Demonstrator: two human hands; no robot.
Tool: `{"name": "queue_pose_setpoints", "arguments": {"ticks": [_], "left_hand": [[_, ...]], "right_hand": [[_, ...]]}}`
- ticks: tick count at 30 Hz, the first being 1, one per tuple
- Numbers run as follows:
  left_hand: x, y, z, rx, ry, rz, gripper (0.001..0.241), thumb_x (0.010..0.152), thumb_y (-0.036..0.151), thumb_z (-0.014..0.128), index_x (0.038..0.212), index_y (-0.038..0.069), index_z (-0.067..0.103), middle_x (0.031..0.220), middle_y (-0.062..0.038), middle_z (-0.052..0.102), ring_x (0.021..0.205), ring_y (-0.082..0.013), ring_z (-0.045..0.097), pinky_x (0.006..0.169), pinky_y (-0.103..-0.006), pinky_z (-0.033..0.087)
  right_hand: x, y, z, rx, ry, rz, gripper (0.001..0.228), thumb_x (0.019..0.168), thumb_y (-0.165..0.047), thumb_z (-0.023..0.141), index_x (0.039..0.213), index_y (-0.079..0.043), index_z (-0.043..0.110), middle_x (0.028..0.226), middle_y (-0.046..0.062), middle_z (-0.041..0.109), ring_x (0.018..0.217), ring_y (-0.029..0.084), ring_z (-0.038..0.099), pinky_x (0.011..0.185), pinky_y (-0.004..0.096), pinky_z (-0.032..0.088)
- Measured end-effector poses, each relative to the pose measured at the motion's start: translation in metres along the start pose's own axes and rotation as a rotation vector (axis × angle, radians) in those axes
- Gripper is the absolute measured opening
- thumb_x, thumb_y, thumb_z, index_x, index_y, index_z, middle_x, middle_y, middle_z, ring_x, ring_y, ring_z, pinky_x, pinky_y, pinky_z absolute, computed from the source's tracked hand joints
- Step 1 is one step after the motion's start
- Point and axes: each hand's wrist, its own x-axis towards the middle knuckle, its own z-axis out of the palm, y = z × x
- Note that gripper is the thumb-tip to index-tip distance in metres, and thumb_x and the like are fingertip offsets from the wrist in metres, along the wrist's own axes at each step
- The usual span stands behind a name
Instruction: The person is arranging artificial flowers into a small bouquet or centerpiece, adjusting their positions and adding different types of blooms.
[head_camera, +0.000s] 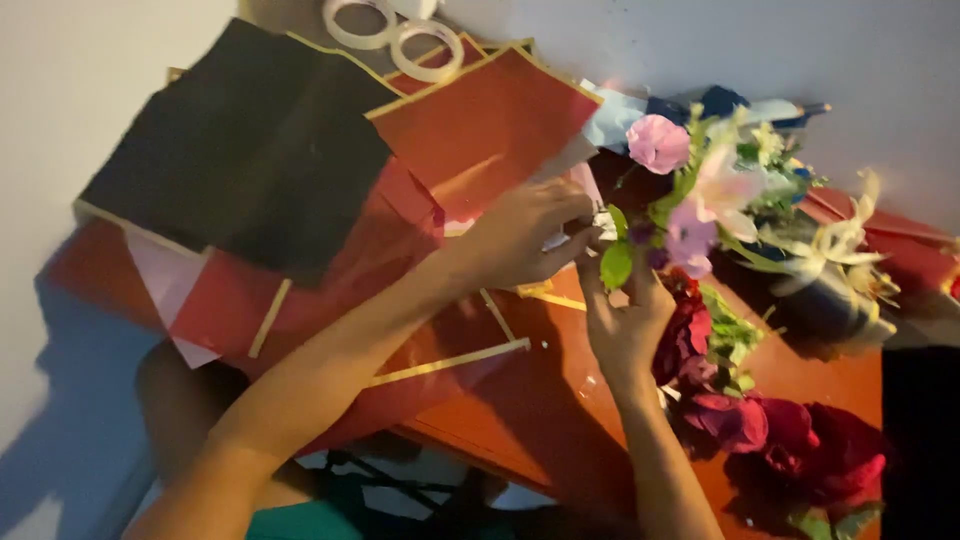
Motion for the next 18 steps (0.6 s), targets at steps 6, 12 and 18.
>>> {"name": "queue_pose_setpoints", "arguments": {"ticks": [6, 12, 18], "left_hand": [[-0.003, 0.003, 0.004, -0.042, -0.029, 0.021, 0.010, 0.093, 0.017, 0.073, 0.095, 0.012, 0.064, 0.080, -0.008, 0.064, 0.076, -0.0292, 0.067, 0.064, -0.0403, 0.056], [-0.007, -0.002, 0.003, -0.013, -0.045, 0.108, 0.046, 0.085, 0.039, 0.079, 0.112, 0.003, 0.067, 0.100, -0.021, 0.062, 0.094, -0.0447, 0.064, 0.076, -0.0459, 0.056], [-0.009, -0.001, 0.014, 0.233, -0.125, -0.009, 0.046, 0.073, 0.031, 0.086, 0.110, 0.014, 0.065, 0.117, -0.013, 0.056, 0.099, -0.0355, 0.065, 0.081, -0.0452, 0.060]], "right_hand": [[0.001, -0.001, 0.009, -0.080, 0.148, -0.136, 0.008, 0.084, 0.003, 0.080, 0.087, -0.001, 0.073, 0.071, 0.014, 0.068, 0.070, 0.037, 0.070, 0.067, 0.040, 0.054], [0.006, -0.011, -0.016, 0.039, 0.071, -0.103, 0.012, 0.088, 0.003, 0.076, 0.086, -0.007, 0.071, 0.063, 0.004, 0.065, 0.054, 0.024, 0.064, 0.054, 0.028, 0.054], [-0.023, -0.016, -0.067, -0.113, -0.164, 0.026, 0.012, 0.084, -0.010, 0.082, 0.091, -0.010, 0.072, 0.061, 0.001, 0.065, 0.050, 0.018, 0.062, 0.051, 0.028, 0.050]]}}
